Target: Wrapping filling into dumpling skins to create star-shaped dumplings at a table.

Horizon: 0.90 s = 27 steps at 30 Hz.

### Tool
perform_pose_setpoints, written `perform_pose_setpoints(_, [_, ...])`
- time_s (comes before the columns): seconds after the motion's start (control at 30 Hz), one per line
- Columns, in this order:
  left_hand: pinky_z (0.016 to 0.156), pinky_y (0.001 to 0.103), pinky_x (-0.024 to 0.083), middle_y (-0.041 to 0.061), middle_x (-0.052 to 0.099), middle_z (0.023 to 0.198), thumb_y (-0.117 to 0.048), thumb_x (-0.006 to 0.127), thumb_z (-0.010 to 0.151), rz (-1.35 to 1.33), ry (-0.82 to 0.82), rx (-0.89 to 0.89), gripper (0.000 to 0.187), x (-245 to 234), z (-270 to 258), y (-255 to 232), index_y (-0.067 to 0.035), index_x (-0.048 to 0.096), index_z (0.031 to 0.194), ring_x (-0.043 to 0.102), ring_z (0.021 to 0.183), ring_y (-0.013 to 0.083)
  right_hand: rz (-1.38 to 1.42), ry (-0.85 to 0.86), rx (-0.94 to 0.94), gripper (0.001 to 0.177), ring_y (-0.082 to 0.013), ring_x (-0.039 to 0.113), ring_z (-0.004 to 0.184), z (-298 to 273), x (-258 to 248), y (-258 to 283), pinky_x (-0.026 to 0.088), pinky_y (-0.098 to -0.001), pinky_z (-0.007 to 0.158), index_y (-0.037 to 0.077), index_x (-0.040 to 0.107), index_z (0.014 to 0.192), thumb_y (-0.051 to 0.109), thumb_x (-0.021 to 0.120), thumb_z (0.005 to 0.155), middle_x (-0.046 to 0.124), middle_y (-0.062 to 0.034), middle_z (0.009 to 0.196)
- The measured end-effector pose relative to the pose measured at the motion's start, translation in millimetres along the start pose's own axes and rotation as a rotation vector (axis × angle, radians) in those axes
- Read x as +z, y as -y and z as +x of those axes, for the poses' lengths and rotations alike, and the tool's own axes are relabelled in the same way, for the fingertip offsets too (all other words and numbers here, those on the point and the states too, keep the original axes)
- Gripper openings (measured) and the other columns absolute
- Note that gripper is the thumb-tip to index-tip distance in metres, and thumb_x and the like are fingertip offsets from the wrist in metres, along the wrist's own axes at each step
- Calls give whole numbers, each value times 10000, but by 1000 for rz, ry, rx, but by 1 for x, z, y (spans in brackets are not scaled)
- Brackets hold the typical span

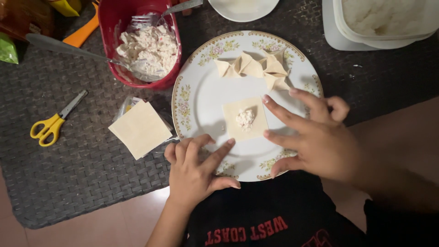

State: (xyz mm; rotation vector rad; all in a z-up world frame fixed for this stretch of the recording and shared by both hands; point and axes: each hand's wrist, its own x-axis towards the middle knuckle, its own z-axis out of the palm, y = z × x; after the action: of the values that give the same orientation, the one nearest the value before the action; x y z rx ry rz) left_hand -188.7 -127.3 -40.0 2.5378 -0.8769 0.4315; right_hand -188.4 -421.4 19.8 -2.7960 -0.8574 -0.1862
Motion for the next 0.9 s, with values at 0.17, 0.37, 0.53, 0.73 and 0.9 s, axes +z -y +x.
perform_pose_setpoints(0.17, [999,448,294,30,552,1196,-830,527,774,-14,-5,8,773,0,0,1,-305,752,1295,481,1119,252,91,-213,180,801,-385,288,1353,33,0,-45,172,-581,1117,99,644,1463,568,749,822,408,-190,1439])
perform_pose_setpoints(0.37, [995,446,302,35,553,1213,-827,536,765,-24,-13,10,776,0,-3,2,-303,746,1298,484,1135,263,-64,-24,346,566,-455,409,1375,133,23,-131,239,-657,1130,201,652,1451,635,510,1118,524,-222,1440])
perform_pose_setpoints(0.53, [991,446,309,28,553,1205,-830,541,763,-7,-19,13,778,0,-3,2,-305,745,1301,488,1123,250,-51,135,458,704,-473,422,1368,192,42,-151,253,-639,1123,214,605,1456,733,412,1021,552,-256,1428])
perform_pose_setpoints(0.73, [984,440,309,25,553,1209,-835,544,755,-12,-15,15,787,0,-3,3,-306,747,1301,486,1113,248,12,144,395,671,-453,446,1360,194,25,-144,259,-654,1102,266,650,1379,747,417,974,587,-194,1396])
perform_pose_setpoints(0.9, [995,442,309,19,556,1218,-839,545,752,-18,-8,11,792,1,-2,3,-303,744,1300,494,1130,243,184,122,515,569,-381,541,1317,163,0,-125,351,-570,1161,277,613,1376,693,463,1017,638,-118,1359])
